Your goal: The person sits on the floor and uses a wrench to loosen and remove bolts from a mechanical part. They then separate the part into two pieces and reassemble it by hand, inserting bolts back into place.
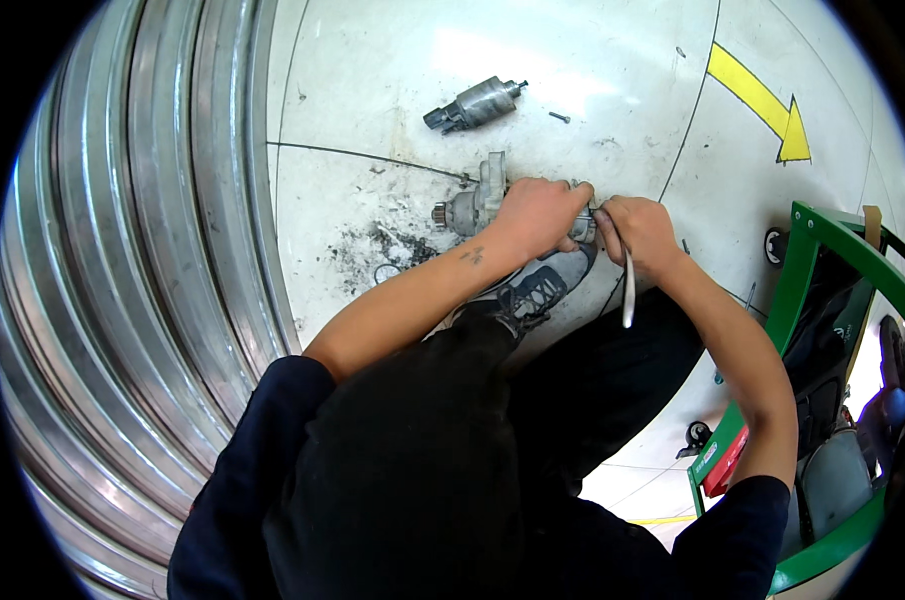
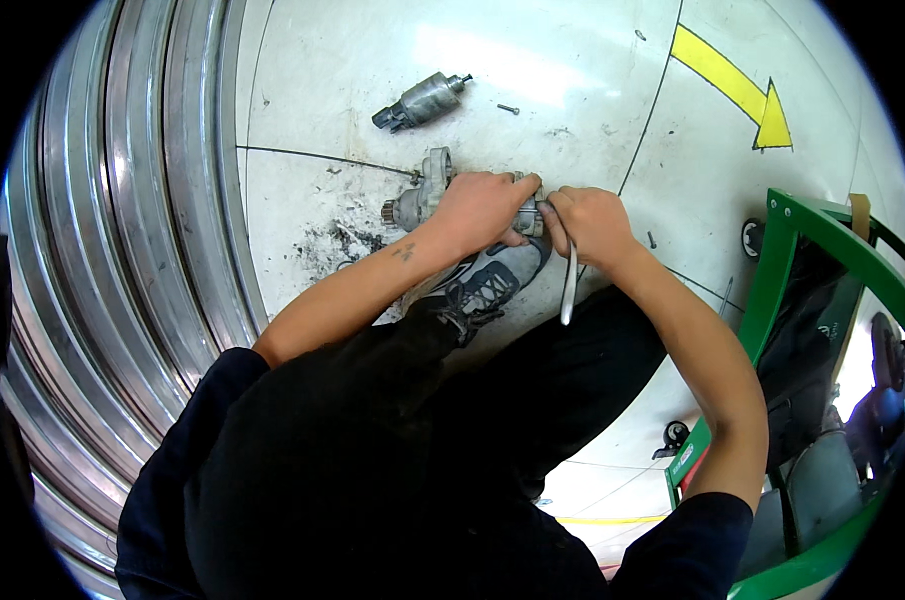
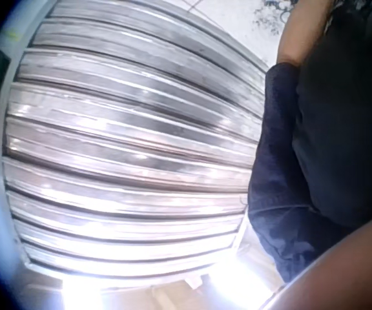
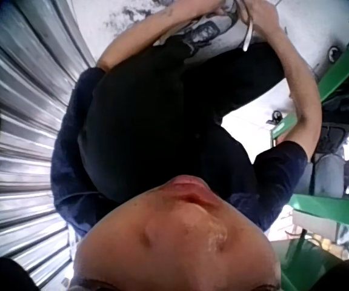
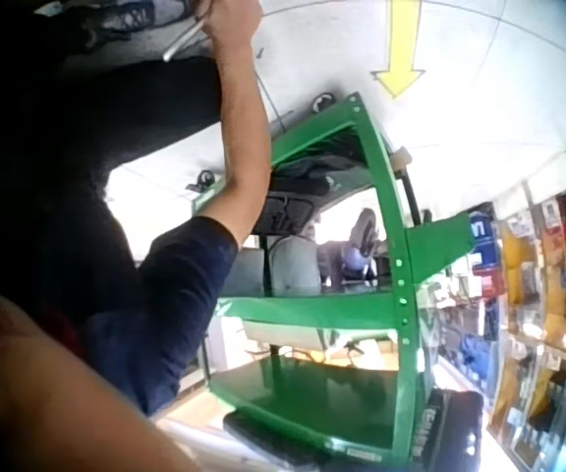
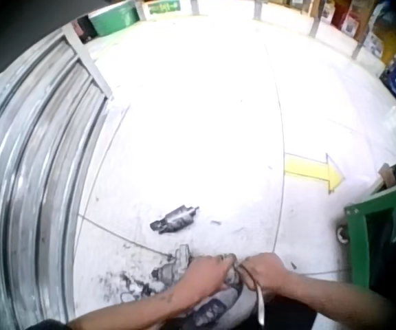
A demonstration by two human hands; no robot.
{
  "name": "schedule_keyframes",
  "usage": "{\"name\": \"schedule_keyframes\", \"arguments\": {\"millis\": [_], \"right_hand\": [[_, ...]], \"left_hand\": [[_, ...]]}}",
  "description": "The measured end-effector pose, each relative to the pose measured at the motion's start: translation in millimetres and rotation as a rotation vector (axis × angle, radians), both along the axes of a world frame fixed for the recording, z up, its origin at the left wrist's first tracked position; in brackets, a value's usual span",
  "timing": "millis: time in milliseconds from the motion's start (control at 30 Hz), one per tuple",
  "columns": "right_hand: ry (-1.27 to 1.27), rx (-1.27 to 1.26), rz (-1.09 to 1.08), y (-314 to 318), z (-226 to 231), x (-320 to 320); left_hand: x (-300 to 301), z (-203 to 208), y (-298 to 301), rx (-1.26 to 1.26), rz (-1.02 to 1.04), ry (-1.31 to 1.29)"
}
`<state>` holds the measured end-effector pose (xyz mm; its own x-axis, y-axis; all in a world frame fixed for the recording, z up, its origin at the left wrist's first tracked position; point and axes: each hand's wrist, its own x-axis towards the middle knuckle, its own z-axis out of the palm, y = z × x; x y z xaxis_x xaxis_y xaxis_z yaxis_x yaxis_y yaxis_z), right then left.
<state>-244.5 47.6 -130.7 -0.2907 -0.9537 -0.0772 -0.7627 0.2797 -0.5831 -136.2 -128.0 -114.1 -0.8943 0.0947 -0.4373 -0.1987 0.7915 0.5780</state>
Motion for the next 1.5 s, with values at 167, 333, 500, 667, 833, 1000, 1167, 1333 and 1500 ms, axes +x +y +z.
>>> {"name": "schedule_keyframes", "arguments": {"millis": [167, 333, 500, 667, 833, 1000, 1167, 1333, 1500], "right_hand": [[-0.198, 0.093, -0.095, -3.3, 5.5, 1.6], [-0.352, 0.168, -0.15, -10.4, 12.9, -1.3], [-0.625, 0.401, -0.409, -13.8, 3.9, -6.1], [-0.443, 0.311, -0.33, -10.9, 4.0, -2.7], [-0.036, 0.003, -0.093, -1.3, 4.6, 8.3], [-0.257, 0.068, -0.223, -6.0, 7.0, 11.0], [-0.402, 0.114, -0.241, -10.7, 7.1, 6.3], [-0.515, 0.229, -0.27, -11.8, 5.2, -4.7], [-0.459, 0.227, -0.292, -13.6, 4.6, 2.9]], "left_hand": [[3.4, -2.8, 2.9, -0.044, 0.019, 0.052], [2.9, -0.1, 5.0, -0.04, 0.021, 0.045], [0.9, 3.4, 6.9, -0.043, 0.019, 0.007], [-0.6, 1.8, 3.7, -0.041, 0.017, 0.009], [4.0, 1.5, 4.5, -0.029, 0.023, 0.015], [7.3, 0.6, 5.3, -0.024, 0.041, 0.021], [4.8, 2.0, 5.8, -0.037, 0.015, -0.002], [-0.6, 1.7, 4.8, -0.046, -0.009, 0.003], [-5.7, -1.7, -3.1, -0.053, -0.032, -0.024]]}}
